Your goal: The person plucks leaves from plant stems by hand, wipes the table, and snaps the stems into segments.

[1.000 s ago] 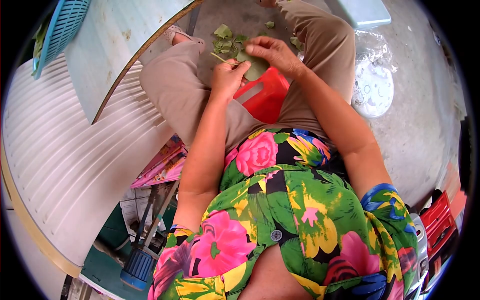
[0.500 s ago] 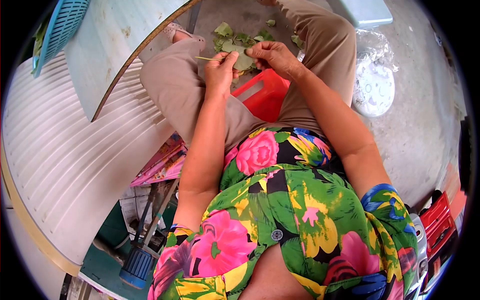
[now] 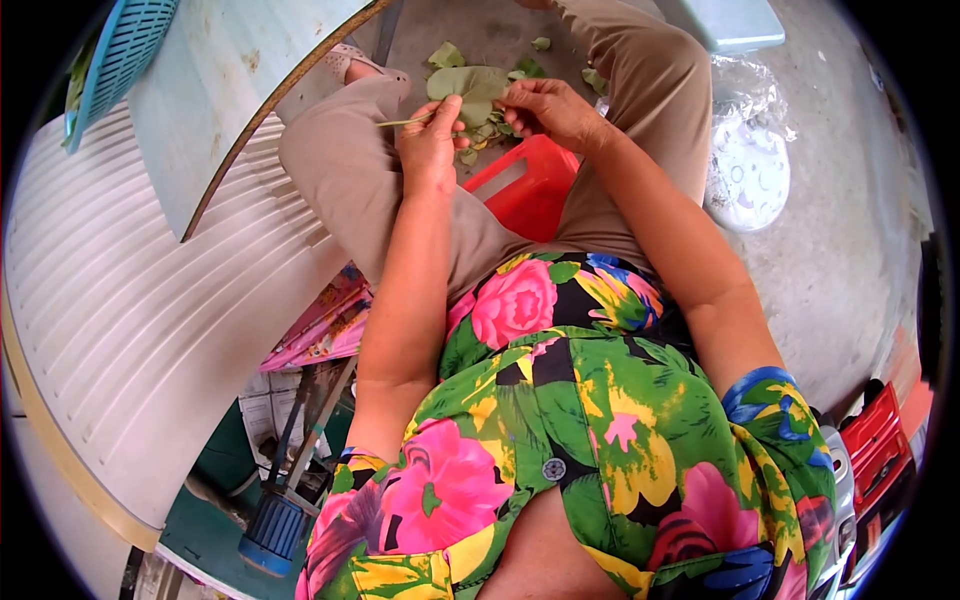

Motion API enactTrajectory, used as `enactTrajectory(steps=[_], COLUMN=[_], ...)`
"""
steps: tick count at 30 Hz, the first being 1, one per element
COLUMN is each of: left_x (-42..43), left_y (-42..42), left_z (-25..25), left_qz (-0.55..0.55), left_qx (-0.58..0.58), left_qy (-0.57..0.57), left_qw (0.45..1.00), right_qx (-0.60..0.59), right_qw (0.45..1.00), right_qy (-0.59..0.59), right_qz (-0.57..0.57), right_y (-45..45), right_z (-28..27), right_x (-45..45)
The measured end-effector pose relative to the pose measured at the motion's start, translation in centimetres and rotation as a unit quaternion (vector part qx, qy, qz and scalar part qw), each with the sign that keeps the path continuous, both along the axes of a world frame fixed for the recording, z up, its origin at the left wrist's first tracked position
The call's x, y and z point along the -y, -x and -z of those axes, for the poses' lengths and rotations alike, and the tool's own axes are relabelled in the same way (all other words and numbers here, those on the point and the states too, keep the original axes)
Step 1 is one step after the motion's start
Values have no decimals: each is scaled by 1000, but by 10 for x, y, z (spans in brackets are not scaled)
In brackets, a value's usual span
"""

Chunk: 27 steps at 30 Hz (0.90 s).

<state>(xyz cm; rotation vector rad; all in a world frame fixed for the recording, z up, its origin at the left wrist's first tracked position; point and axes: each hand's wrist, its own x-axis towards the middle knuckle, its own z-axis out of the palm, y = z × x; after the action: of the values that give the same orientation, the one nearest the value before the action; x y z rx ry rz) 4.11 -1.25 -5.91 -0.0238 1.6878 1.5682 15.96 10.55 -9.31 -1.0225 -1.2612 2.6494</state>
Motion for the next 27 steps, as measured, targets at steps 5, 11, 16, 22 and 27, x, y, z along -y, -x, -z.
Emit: enactTrajectory(steps=[5, 11, 16, 22, 27], left_x=[-1, 3, -1, 1, 2], left_y=[-1, -6, -7, 1, 3], left_z=[-1, 12, 3, 3, 4], left_qz=[130, 203, 130, 80, 93], left_qx=[-73, -92, -54, -37, -2], left_qy=[65, 64, 58, 40, 8], left_qw=[987, 973, 988, 995, 996], right_qx=[47, -86, -62, -7, 27], right_qw=[978, 969, 900, 925, 915], right_qy=[-117, -231, -431, -378, -402], right_qz=[169, -9, -17, -21, -14], right_y=[-1, 1, 4, 1, 1], right_z=[-6, -17, -7, -8, -5], right_x=[-6, 18, 23, 20, 18])
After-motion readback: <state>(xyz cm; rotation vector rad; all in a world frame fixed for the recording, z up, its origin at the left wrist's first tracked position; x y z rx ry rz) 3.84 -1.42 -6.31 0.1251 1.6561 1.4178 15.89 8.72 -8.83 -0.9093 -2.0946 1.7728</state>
